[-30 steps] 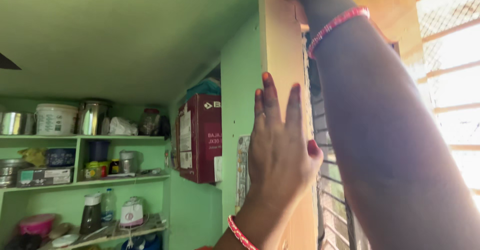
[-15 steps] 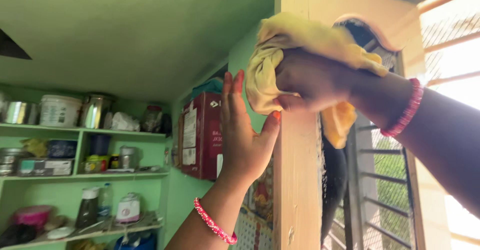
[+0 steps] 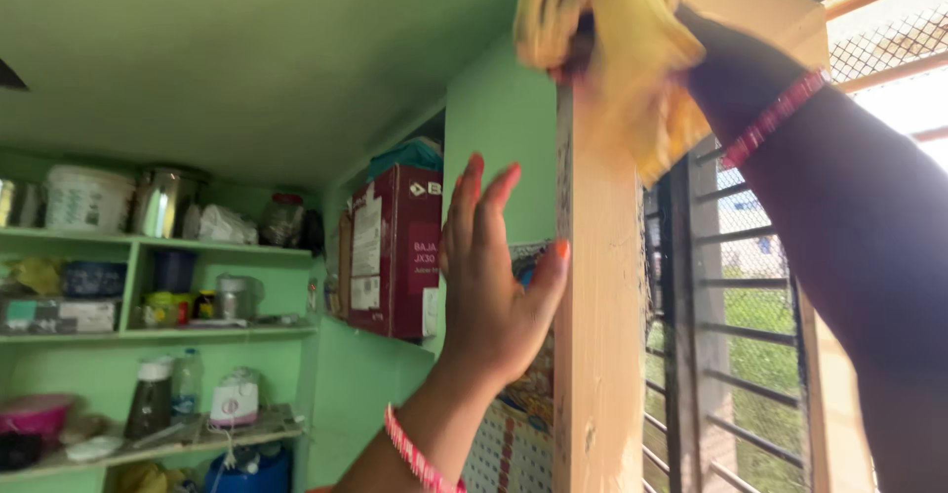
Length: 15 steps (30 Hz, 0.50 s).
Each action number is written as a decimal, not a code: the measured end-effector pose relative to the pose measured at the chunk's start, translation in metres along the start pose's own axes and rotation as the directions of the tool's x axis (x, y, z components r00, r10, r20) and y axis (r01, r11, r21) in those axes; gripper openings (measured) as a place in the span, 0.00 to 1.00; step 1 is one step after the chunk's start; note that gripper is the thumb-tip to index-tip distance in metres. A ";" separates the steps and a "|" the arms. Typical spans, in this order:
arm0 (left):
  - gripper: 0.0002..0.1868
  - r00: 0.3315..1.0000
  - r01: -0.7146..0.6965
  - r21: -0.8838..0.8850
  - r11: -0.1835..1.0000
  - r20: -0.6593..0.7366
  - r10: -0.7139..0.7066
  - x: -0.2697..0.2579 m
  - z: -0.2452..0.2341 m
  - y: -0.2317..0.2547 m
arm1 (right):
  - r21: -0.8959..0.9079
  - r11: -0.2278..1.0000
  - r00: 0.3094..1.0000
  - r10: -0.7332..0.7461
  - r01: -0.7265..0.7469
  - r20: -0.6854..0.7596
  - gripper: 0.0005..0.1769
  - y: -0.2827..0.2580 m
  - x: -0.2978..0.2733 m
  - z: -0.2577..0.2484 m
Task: The person wipes a metal window grill and a wall section with a yellow cloth. They dip the cloth into a metal pot of water to wet it, then continue wiping the wall and window frame.
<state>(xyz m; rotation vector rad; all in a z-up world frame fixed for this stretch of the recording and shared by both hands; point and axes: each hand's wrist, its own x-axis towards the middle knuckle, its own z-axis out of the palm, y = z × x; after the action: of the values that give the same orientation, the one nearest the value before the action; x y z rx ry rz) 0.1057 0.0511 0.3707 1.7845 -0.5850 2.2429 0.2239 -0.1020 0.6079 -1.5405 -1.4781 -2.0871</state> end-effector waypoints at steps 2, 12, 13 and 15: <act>0.39 0.996 -0.027 -0.100 0.995 -0.089 0.018 0.010 0.007 -0.003 | 0.036 0.999 1.000 -0.025 0.024 0.016 0.27 -0.009 -0.022 -0.003; 0.37 0.980 -0.197 -0.068 0.978 -0.027 0.195 0.010 -0.015 0.045 | 0.630 0.777 0.952 -0.182 -0.014 0.246 0.37 -0.070 -0.152 -0.009; 0.29 0.976 -0.215 -0.104 0.971 0.022 0.218 0.005 -0.020 0.047 | 0.823 0.502 0.904 -0.167 -0.266 0.394 0.35 -0.080 -0.162 -0.009; 0.20 0.981 -0.156 -0.175 0.972 0.084 0.173 -0.008 -0.028 0.051 | 0.671 0.729 0.889 -0.388 0.135 0.242 0.45 -0.090 -0.181 -0.028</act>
<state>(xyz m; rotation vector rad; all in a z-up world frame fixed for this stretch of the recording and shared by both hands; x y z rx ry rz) 0.0619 0.0178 0.3492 1.8293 -0.9455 2.1418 0.2335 -0.1507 0.4098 -1.5224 -2.3532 -1.1633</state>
